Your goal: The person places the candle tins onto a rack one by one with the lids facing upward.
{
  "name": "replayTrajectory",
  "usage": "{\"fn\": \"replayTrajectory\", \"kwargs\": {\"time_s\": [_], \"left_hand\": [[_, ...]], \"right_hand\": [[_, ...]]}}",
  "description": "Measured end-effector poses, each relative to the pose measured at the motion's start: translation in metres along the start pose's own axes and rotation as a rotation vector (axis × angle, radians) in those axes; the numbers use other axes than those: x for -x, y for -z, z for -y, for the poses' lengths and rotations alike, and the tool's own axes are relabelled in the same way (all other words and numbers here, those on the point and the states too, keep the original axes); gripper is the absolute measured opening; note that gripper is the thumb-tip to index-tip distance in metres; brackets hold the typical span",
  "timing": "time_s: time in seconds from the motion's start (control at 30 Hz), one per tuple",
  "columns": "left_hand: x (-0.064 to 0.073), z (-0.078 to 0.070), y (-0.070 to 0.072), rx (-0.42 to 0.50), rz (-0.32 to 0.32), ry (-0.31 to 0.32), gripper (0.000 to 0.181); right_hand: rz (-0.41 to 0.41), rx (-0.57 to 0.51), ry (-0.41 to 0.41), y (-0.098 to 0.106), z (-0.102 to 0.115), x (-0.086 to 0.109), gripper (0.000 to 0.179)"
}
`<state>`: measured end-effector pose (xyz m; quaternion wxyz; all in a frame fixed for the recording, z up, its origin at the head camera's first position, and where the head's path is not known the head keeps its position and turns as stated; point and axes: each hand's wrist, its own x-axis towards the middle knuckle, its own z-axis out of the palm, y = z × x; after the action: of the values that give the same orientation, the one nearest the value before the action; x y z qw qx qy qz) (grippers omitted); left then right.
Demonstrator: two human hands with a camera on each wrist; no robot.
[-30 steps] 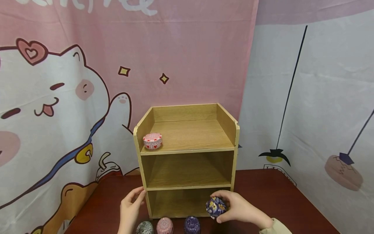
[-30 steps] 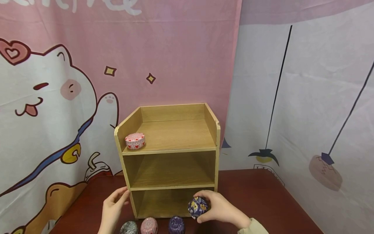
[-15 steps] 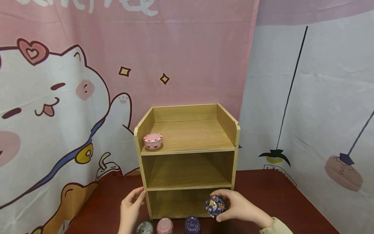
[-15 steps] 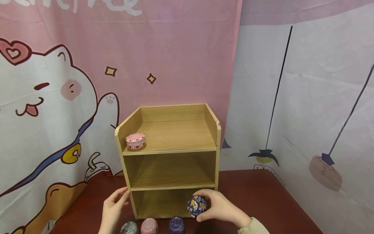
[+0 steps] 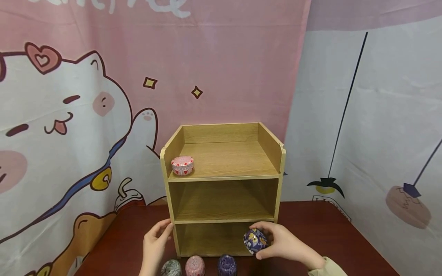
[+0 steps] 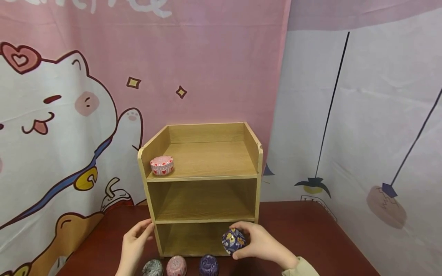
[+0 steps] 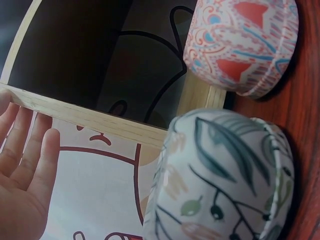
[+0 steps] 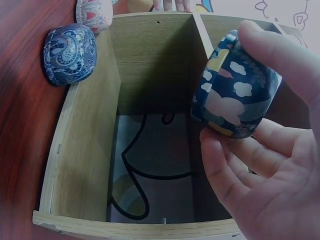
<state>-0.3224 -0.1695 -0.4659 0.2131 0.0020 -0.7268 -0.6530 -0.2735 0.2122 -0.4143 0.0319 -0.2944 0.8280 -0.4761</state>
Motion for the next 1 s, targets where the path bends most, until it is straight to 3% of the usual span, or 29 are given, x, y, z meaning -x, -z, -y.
{"fn": "replayTrajectory", "kwargs": {"time_s": [0.17,0.47,1.0], "left_hand": [[0.006,-0.015,0.000,-0.003,0.001,0.001,0.021],[0.000,0.012,0.000,-0.004,-0.009,-0.002,0.026],[-0.002,0.008,0.000,-0.022,-0.013,-0.018,0.025]], "right_hand": [[-0.003,0.015,-0.010,0.001,0.004,-0.001,0.063],[-0.016,0.028,-0.023,0.000,0.009,-0.001,0.063],[-0.049,0.004,-0.031,0.000,0.019,-0.005,0.063]]}}
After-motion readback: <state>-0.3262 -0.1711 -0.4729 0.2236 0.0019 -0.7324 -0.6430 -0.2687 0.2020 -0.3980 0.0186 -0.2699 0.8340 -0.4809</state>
